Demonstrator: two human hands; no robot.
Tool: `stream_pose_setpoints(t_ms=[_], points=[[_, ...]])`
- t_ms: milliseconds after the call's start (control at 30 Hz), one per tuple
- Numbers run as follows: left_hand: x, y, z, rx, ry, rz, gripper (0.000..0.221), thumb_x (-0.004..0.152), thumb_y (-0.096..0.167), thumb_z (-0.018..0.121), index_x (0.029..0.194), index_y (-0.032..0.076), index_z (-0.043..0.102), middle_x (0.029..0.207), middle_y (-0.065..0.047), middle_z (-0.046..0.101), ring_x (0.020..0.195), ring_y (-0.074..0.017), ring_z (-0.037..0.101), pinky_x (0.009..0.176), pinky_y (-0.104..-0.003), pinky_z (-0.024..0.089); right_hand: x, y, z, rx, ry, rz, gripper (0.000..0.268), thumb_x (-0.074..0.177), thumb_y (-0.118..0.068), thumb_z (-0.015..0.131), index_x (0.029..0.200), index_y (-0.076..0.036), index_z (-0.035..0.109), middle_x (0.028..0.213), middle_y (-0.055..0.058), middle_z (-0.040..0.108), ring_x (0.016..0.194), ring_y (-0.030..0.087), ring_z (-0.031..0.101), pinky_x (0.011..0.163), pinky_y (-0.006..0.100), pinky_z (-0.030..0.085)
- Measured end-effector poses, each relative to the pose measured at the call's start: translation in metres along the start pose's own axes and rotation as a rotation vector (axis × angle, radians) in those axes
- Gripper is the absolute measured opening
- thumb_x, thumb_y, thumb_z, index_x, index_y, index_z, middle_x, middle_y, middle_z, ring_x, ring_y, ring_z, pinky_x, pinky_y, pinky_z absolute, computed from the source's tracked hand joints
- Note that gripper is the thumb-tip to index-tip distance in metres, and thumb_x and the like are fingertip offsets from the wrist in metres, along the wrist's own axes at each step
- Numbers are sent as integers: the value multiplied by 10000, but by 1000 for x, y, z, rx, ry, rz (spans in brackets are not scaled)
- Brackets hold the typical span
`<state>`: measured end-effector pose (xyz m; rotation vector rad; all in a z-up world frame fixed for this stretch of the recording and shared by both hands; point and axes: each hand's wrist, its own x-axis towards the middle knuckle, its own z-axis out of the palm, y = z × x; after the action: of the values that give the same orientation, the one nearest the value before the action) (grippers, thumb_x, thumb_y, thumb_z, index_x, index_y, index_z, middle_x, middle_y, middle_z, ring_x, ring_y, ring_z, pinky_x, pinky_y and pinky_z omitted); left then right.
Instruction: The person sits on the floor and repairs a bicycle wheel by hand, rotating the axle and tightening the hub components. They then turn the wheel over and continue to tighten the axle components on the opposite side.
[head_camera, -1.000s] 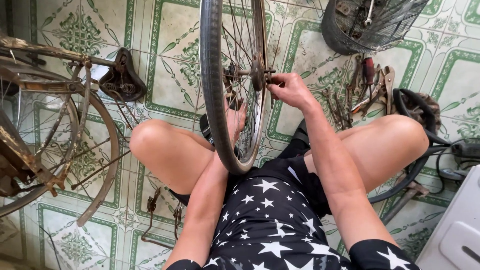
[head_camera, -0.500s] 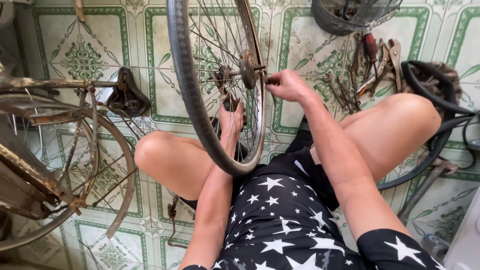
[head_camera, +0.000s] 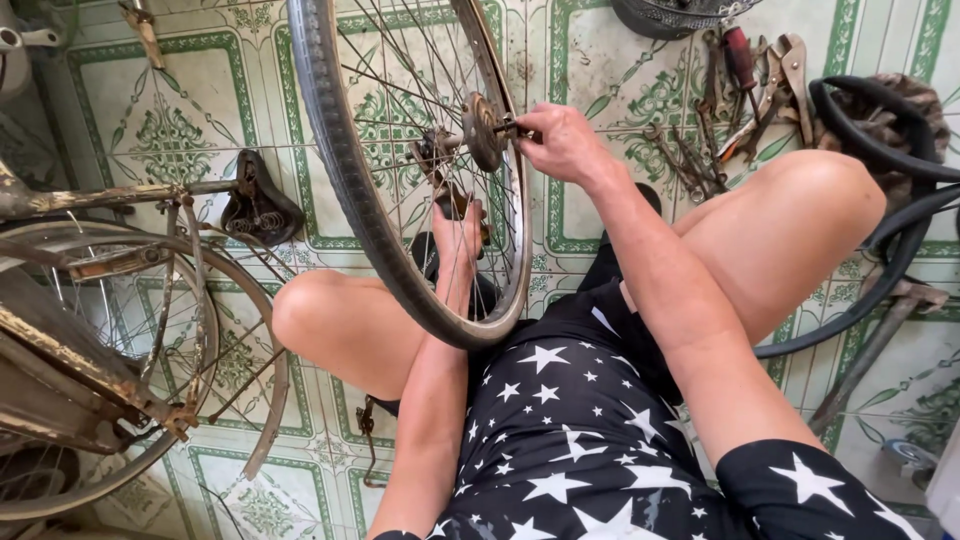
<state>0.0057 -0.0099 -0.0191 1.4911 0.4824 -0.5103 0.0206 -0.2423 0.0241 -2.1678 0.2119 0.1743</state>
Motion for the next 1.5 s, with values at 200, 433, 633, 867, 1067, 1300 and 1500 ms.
stream_pose_setpoints(t_ms=[200,433,633,867,1067,1300,1500], points=[[-1,-2,1,98,39,11,210,948,44,661,1139,33,574,880,-52,660,684,-161,645,525,-321,508,1,2,1,-43,74,-145,231,915,-134,715,1122,-68,792,972,113,706,857,292,681,771,404,554],[12,-21,-5,100,45,76,202,935,71,718,1115,13,647,849,-61,683,688,-140,650,570,-282,498,2,-3,2,34,46,-65,193,934,-154,715,1090,-69,789,941,104,717,811,254,691,738,388,554],[1,-9,-3,148,58,-37,264,912,117,712,1156,44,647,827,-56,680,631,-127,618,521,-278,477,-2,-13,-9,141,-108,54,228,894,-140,711,1092,-53,785,891,105,755,786,201,701,731,346,564],[-3,-6,-2,180,-28,67,314,927,104,691,1208,52,560,909,-46,643,701,-113,600,559,-274,490,-4,-28,-18,340,-233,295,287,891,-137,692,1158,-81,781,817,53,758,665,95,683,634,281,565],[-3,-9,-4,270,-16,181,329,944,57,698,1221,56,521,1018,-61,678,773,-109,606,623,-263,509,-4,-30,-19,452,-294,357,274,902,-122,694,1150,-38,772,841,65,758,650,104,695,618,280,581],[1,-11,-5,94,-57,145,369,923,50,685,1240,56,495,1052,-63,691,714,-94,614,549,-240,492,-7,-14,-13,169,-427,327,274,872,-167,716,1079,1,776,833,122,776,712,168,739,703,334,594],[18,-36,-14,185,-12,214,304,917,55,716,1176,0,568,949,-61,725,697,-102,629,563,-245,502,-6,4,-3,-25,-251,298,298,883,-230,696,1131,-81,769,961,136,771,855,276,739,830,409,563]])
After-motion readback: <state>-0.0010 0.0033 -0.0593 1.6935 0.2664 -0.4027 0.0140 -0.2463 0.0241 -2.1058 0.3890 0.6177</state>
